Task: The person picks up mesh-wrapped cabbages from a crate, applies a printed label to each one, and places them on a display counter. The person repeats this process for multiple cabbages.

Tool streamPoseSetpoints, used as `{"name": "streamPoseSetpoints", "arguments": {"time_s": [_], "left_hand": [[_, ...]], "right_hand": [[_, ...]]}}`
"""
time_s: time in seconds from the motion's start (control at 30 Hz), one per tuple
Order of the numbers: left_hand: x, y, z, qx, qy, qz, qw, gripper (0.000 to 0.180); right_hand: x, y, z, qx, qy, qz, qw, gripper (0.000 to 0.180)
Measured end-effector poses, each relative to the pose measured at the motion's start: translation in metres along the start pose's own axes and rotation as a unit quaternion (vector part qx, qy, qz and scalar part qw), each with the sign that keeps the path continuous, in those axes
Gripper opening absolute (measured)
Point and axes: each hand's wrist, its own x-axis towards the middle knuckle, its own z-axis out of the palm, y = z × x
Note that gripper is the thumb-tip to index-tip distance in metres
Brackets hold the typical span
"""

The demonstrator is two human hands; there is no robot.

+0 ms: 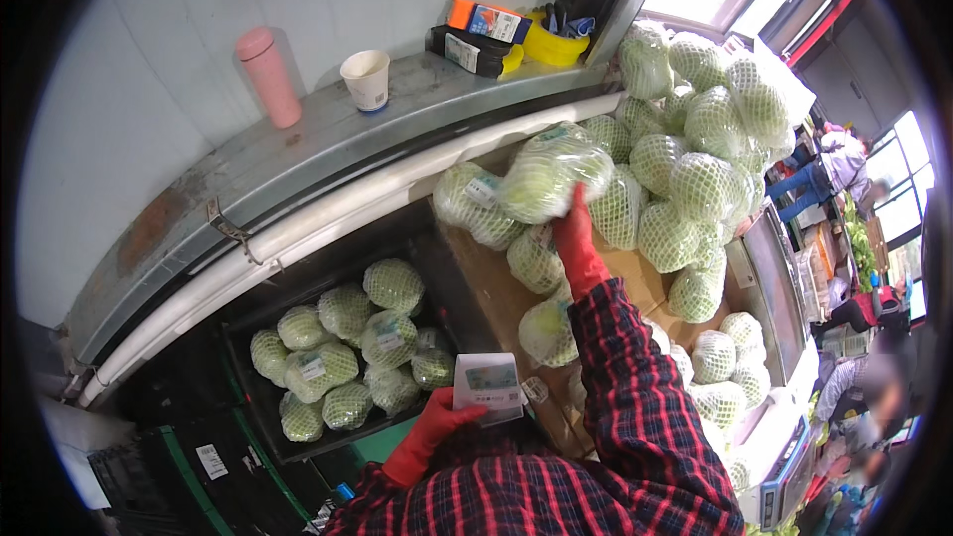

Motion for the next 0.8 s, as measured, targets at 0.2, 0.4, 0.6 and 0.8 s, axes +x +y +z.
{"name": "streamPoseSetpoints", "arguments": {"time_s": [0.2,0.4,0.6,0.8], "left_hand": [[-0.012,-0.02,-0.01,-0.015,0.031,0.018,0.999,0.026],[-0.015,0.001,-0.004,-0.054,0.057,0.021,0.997,0.025],[-0.013,-0.014,-0.024,0.001,0.069,0.028,0.997,0.026],[-0.008,-0.02,-0.006,0.006,0.044,-0.01,0.999,0.026]], "right_hand": [[-0.019,-0.04,0.053,-0.382,0.068,0.031,0.921,0.054],[-0.101,-0.027,-0.003,-0.597,-0.144,-0.224,0.757,0.014],[-0.085,-0.02,0.027,-0.701,-0.354,-0.302,0.54,0.037],[-0.075,-0.016,0.016,-0.759,-0.357,-0.281,0.466,0.058]]}}
